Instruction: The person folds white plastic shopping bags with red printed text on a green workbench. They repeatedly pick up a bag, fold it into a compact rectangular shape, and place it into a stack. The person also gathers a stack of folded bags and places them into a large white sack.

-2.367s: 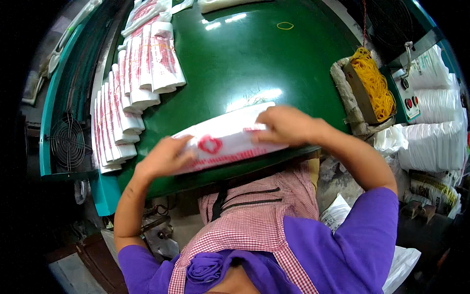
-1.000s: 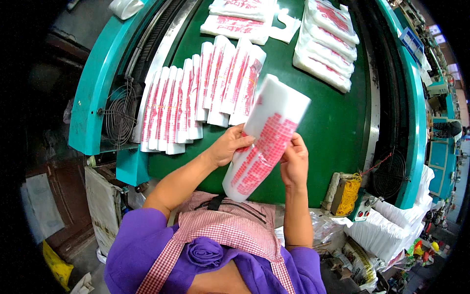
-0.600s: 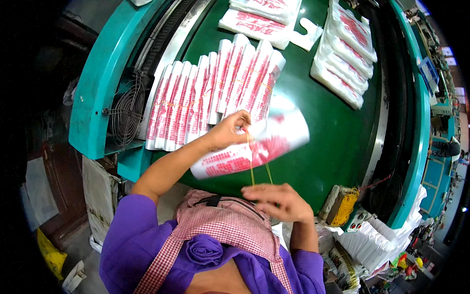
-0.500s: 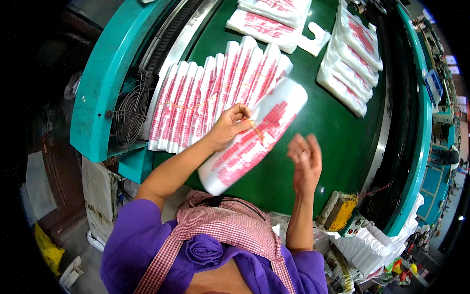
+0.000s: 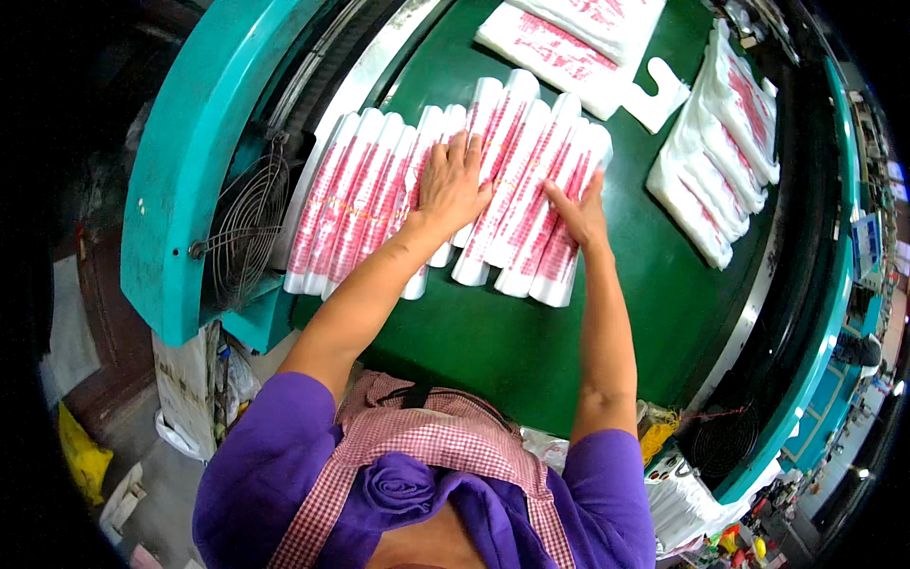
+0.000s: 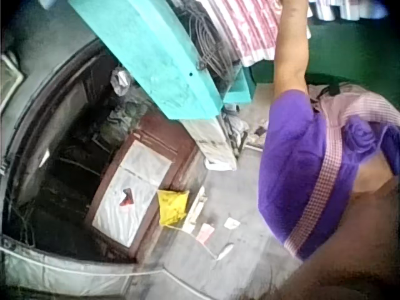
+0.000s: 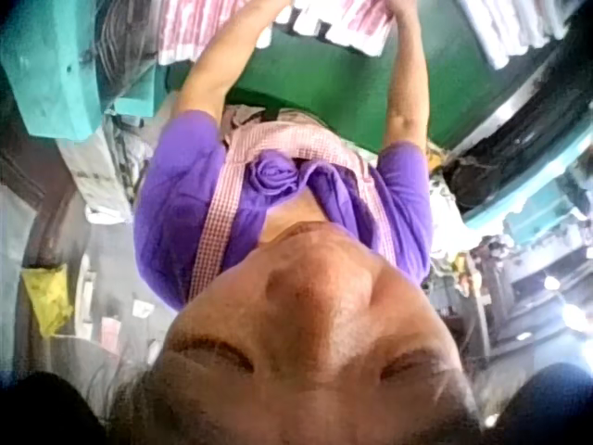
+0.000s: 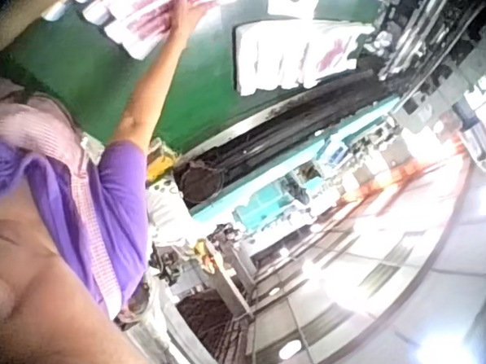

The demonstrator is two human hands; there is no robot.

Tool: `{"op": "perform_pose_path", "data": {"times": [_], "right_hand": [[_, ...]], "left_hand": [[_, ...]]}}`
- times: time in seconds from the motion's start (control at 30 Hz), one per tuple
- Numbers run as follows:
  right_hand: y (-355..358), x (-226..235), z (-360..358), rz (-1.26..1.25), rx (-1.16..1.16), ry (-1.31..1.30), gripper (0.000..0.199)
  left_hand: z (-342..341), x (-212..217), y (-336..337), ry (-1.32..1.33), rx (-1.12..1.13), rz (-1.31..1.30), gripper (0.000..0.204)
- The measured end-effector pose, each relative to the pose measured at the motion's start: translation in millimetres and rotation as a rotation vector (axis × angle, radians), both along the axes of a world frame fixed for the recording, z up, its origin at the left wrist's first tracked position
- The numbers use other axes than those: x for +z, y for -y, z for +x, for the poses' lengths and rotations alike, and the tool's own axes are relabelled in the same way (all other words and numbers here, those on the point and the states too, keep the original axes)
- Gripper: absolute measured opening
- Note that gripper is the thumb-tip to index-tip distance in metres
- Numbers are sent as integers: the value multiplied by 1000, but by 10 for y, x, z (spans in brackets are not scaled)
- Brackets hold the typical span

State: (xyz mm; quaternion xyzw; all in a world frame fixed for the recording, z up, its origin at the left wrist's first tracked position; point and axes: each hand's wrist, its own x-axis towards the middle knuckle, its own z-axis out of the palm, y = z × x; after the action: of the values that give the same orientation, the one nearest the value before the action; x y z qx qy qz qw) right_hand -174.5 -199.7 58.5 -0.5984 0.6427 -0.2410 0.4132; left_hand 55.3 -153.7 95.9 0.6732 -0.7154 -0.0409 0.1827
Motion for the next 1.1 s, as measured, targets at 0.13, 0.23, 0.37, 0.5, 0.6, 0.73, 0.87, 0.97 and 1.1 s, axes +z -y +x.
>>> {"op": "perform_pose_path", "data": {"times": [0.13, 0.23, 0.37, 0.5, 0.6, 0.73, 0.87, 0.97, 1.1], "right_hand": [[-172, 113, 425, -49, 143, -10, 116], [-631, 150, 466, -41, 187, 74, 118], [-895, 170, 539, -77, 86, 125, 104], [-828, 137, 504, -58, 125, 85, 108], [-700, 185, 498, -131, 198, 105, 113], [-517, 52, 344, -89, 322, 20, 125], [-936, 226, -110, -82, 374, 196, 122], [-1585, 282, -605, 62, 307, 133, 122], [-2377, 396, -1018, 278, 108, 218, 126]], "left_hand": [[-31, -123, -312, -13, -104, -15, 42], [138, -79, -713, -92, -159, 17, 46], [817, 115, -919, 33, 91, -133, 66], [1454, 72, -887, 41, 393, 93, 78], [1670, -7, -639, -146, 430, 363, 81], [1330, 131, -509, -181, 386, 541, 82], [896, 37, -1149, -285, 233, 550, 87], [660, 9, -1904, -566, 69, 610, 109], [527, 161, -2373, -388, 71, 668, 119]]}}
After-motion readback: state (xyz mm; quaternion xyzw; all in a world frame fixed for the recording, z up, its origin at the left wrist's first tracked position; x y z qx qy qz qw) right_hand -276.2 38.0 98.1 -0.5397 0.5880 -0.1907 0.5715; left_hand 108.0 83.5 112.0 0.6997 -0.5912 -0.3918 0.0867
